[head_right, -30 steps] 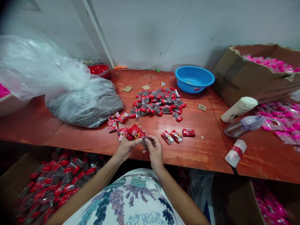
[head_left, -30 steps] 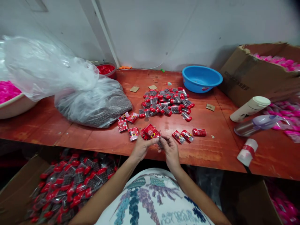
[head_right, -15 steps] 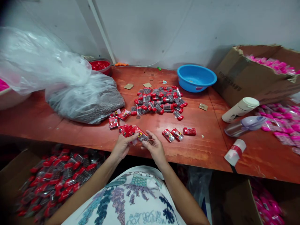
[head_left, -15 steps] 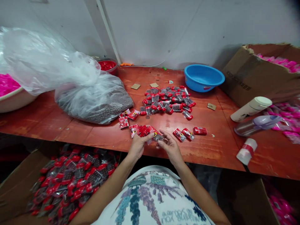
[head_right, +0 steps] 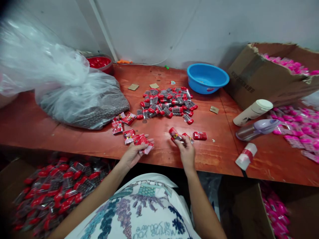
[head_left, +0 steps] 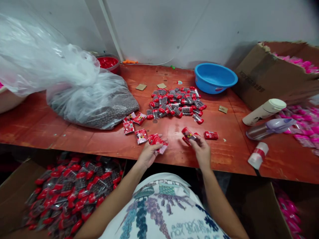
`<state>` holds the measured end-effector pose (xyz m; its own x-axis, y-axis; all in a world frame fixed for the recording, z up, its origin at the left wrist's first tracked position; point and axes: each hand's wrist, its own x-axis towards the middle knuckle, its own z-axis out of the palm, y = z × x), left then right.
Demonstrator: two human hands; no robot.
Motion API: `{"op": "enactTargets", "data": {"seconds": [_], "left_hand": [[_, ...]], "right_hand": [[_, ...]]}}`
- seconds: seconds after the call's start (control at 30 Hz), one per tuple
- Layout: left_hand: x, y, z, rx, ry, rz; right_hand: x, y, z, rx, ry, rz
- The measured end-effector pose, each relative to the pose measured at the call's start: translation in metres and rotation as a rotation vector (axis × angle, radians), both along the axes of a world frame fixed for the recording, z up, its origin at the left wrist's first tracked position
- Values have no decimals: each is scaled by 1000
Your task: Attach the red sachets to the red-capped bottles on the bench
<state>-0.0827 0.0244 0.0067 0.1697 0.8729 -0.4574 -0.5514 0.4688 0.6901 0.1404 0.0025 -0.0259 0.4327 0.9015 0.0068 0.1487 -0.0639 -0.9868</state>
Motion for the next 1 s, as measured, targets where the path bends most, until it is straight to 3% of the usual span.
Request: {"op": "enactTargets", "data": {"seconds": [0.1,0.17,0.2,0.3,0.33,0.47,0.6,0.67,0.7,0.83,0.9,1.0], "left_hand": [[-1,1,-2,-9,43,11],[3,3,-2,1,57,9],[6,3,-2,15,60,12],[14,6,1,85,69,50],[15,7,3,107,75,77],[4,12,7,122,87,190],[-16,19,7,91,75,317],[-23,24,6,57,55,372],[-26,26,6,48,44,394],[-34,32,8,71,-3,382],[-37,33,9,52,-16,369],[-42,32,8,2,-22,342]], "right_hand": [[29,-1,3,8,-355,-180],[23,-2,8,47,-470,-175],[12,-2,11,71,-466,-113],[-37,2,16,109,-285,303],[-53,5,16,126,-217,382],[-89,21,15,204,-176,466],[-87,56,23,194,-402,651],[-82,85,30,131,-626,600],[-79,101,34,59,-785,479],[-76,159,39,-91,-941,254],[-77,171,37,-134,-981,253],[-77,160,30,-139,-1001,296]]}}
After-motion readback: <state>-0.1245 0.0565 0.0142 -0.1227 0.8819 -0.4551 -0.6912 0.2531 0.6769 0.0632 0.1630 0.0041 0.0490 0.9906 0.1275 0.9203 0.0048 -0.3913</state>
